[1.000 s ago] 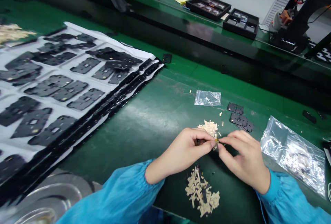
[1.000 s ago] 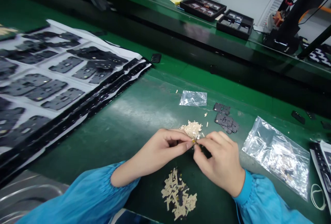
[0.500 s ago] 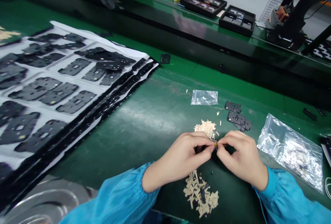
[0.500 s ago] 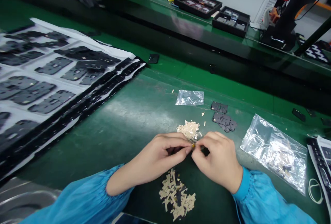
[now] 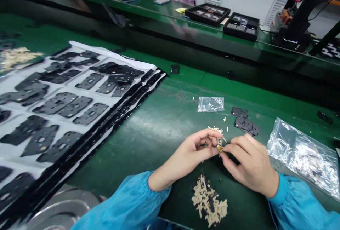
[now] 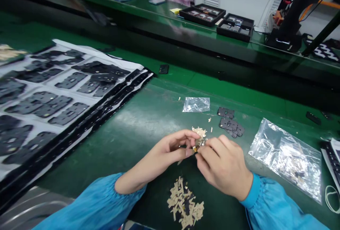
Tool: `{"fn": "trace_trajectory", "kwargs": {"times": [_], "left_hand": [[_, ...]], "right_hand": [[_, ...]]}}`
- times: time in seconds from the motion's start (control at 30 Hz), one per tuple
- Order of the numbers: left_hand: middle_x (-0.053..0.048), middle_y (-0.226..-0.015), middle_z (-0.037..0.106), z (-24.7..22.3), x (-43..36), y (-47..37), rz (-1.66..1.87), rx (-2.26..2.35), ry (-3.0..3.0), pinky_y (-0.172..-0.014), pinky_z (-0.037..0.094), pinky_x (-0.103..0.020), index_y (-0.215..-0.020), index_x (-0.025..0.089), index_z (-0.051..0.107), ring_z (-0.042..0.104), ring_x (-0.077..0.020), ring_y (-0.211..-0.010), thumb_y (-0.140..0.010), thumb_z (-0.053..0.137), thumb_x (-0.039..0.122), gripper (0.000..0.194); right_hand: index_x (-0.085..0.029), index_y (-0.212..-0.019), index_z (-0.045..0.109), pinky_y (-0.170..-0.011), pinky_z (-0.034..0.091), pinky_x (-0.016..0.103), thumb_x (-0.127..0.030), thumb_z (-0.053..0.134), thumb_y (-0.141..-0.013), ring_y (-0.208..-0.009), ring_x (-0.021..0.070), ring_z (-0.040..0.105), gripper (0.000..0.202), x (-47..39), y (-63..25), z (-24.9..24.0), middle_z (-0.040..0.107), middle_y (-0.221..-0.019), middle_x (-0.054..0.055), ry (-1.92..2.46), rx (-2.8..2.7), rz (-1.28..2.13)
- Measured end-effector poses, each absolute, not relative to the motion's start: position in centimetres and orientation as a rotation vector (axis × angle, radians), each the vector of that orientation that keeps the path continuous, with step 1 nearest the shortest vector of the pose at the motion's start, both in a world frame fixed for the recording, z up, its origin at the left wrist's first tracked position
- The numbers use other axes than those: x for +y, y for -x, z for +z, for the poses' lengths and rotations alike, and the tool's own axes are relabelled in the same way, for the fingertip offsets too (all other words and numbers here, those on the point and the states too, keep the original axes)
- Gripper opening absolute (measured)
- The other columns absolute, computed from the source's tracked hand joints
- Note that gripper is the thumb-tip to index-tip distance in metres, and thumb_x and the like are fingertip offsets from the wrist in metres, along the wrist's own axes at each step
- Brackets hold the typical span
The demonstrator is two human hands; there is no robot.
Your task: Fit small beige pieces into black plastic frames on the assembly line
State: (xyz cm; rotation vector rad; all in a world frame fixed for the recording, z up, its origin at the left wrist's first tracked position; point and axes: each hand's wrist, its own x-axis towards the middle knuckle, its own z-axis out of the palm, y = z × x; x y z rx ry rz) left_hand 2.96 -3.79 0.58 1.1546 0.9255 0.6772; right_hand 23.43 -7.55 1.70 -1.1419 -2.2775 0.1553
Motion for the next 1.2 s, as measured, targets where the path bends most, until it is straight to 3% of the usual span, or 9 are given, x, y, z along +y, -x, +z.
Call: {"fn": "trace_trajectory", "kwargs": {"times": [0.1,0.37,0.57,0.7,0.8,0.93,1.07,1.2], "left_hand": [[-0.001,-0.085,0.06,0.4,-3.8,-3.0,0.625,0.905,-1.124,-0.06,0.041,-0.024,-0.111,0.018,0.069,0.051,-0.0126,-0.071,-0.082,0.068,0.022,0.029],[-0.003,-0.085,0.065,0.5,-3.8,-2.4,0.574,0.876,-1.093,-0.056,0.042,-0.023,-0.102,0.018,0.075,0.051,-0.011,-0.063,-0.083,0.069,0.028,0.022],[-0.003,-0.091,0.062,0.2,-3.9,-2.7,0.643,0.866,-1.016,-0.054,0.043,-0.022,-0.117,0.022,0.071,0.053,-0.0122,-0.067,-0.083,0.065,0.023,0.035],[-0.003,-0.093,0.062,0.2,-3.9,-2.9,0.607,0.838,-1.004,-0.057,0.045,-0.022,-0.115,0.022,0.072,0.054,-0.0132,-0.072,-0.083,0.065,0.022,0.034],[-0.004,-0.093,0.063,0.3,-3.9,-2.9,0.588,0.818,-0.986,-0.057,0.045,-0.022,-0.114,0.022,0.073,0.055,-0.014,-0.074,-0.082,0.066,0.023,0.032],[-0.006,-0.095,0.068,0.5,-4.0,-2.9,0.609,0.861,-0.976,-0.058,0.047,-0.024,-0.104,0.021,0.077,0.058,-0.016,-0.076,-0.082,0.066,0.027,0.025],[-0.005,-0.089,0.073,0.4,-4.2,-3.1,0.699,0.982,-1.211,-0.064,0.048,-0.027,-0.09,0.018,0.078,0.061,-0.0164,-0.074,-0.081,0.071,0.029,0.015],[-0.004,-0.078,0.072,0.4,-4.5,-3.1,0.753,1.037,-1.378,-0.06,0.044,-0.027,-0.082,0.017,0.078,0.058,-0.0148,-0.067,-0.083,0.07,0.028,0.013]], "right_hand": [[-0.018,-0.087,0.071,-0.062,0.045,0.034,-0.017,0.062,-0.098,-0.07,0.0202,0.056,0.015,-7.6,-23.2,1.4,0.069,-0.082,0.007,1.125,-2.228,0.188],[-0.023,-0.082,0.069,-0.062,0.049,0.031,-0.016,0.067,-0.09,-0.068,0.0174,0.061,0.011,-7.4,-22.9,1.0,0.065,-0.075,0.001,1.249,-1.844,0.703],[-0.02,-0.098,0.069,-0.063,0.048,0.034,-0.015,0.07,-0.091,-0.072,0.0204,0.059,0.009,-7.8,-23.3,0.8,0.07,-0.085,0.006,1.089,-2.14,0.109],[-0.018,-0.101,0.071,-0.062,0.048,0.035,-0.014,0.071,-0.092,-0.071,0.0204,0.056,0.01,-7.8,-23.5,0.7,0.072,-0.088,0.007,1.034,-2.252,0.035],[-0.02,-0.094,0.072,-0.062,0.047,0.034,-0.014,0.066,-0.094,-0.07,0.0192,0.056,0.008,-7.7,-23.2,0.8,0.071,-0.084,0.006,1.072,-2.167,0.179],[-0.023,-0.084,0.073,-0.062,0.047,0.032,-0.017,0.067,-0.09,-0.069,0.0179,0.059,0.01,-7.5,-22.6,0.9,0.067,-0.077,0.002,1.223,-1.822,0.627],[-0.023,-0.077,0.075,-0.05,0.035,0.028,-0.022,0.073,-0.084,-0.06,0.0155,0.052,0.007,-7.2,-22.4,0.7,0.062,-0.071,0.0,1.358,-1.547,1.008],[-0.022,-0.076,0.076,-0.051,0.032,0.028,-0.022,0.073,-0.082,-0.058,0.0143,0.044,0.007,-7.0,-22.4,0.6,0.059,-0.068,-0.001,1.38,-1.47,1.125]]}}
